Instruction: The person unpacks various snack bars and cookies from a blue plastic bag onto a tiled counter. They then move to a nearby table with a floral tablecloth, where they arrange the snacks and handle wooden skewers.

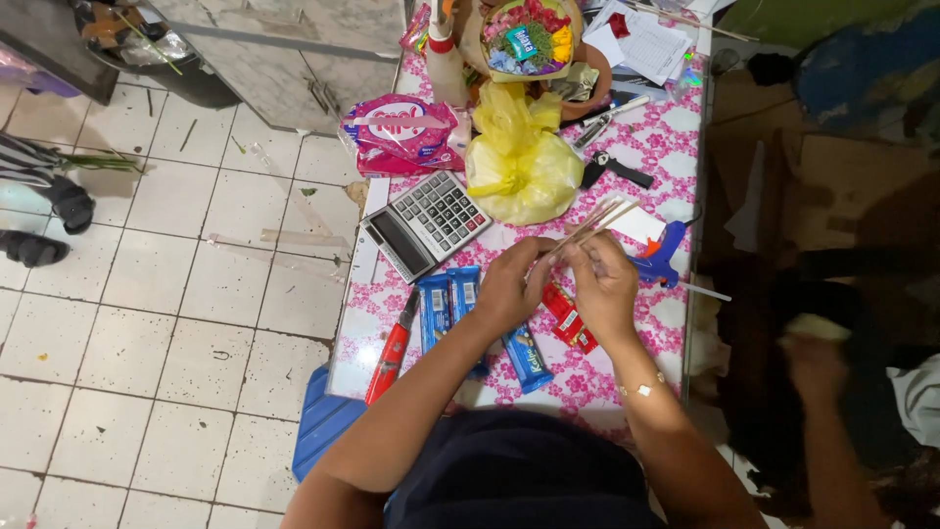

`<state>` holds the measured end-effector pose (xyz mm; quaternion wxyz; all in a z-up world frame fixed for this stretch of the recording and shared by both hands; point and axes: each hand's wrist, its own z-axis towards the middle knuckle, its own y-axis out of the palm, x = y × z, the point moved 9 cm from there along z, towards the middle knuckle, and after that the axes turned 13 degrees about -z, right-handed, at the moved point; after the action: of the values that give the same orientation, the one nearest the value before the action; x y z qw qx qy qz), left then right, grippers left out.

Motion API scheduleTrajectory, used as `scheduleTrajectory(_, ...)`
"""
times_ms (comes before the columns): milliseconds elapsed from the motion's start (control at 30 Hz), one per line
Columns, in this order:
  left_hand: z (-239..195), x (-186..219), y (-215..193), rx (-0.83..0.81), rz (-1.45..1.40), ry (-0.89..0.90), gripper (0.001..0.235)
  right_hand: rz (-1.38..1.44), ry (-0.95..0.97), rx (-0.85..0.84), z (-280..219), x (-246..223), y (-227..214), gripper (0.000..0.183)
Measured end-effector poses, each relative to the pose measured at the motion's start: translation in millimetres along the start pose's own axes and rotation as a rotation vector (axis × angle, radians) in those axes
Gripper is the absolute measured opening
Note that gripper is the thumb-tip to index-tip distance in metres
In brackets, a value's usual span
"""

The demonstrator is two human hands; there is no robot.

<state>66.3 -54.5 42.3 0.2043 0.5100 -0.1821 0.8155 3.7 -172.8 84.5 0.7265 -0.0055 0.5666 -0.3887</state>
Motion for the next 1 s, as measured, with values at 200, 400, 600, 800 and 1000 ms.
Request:
scheduleTrajectory(200, 8, 44, -6, 0.047, -0.154, -0.049, 0.01, 0.07, -0.049, 0.026, 12, -27, -20, 0.013)
scheduleTrajectory(400, -8, 42, -9, 0.138, -0.255, -0.198, 0.008, 0.162, 0.015, 0.011, 5, -5, -10, 0.017)
scheduleTrajectory(600, -21, 42, -14, 0.25, -0.47, -0.365, 0.013, 0.317, 0.189, -0.092, 3, 15, 8, 0.021)
scheduleTrajectory(800, -28, 31, -26, 0.299, -0.394, -0.384, 0.013, 0.391, 0.218, -0.148, 0, 14, 11, 0.024)
scheduleTrajectory(1000, -26, 39, -30, 0.273, -0.262, -0.358, 0.014, 0.229, 0.131, -0.117, 0, 1, 4, 0.02)
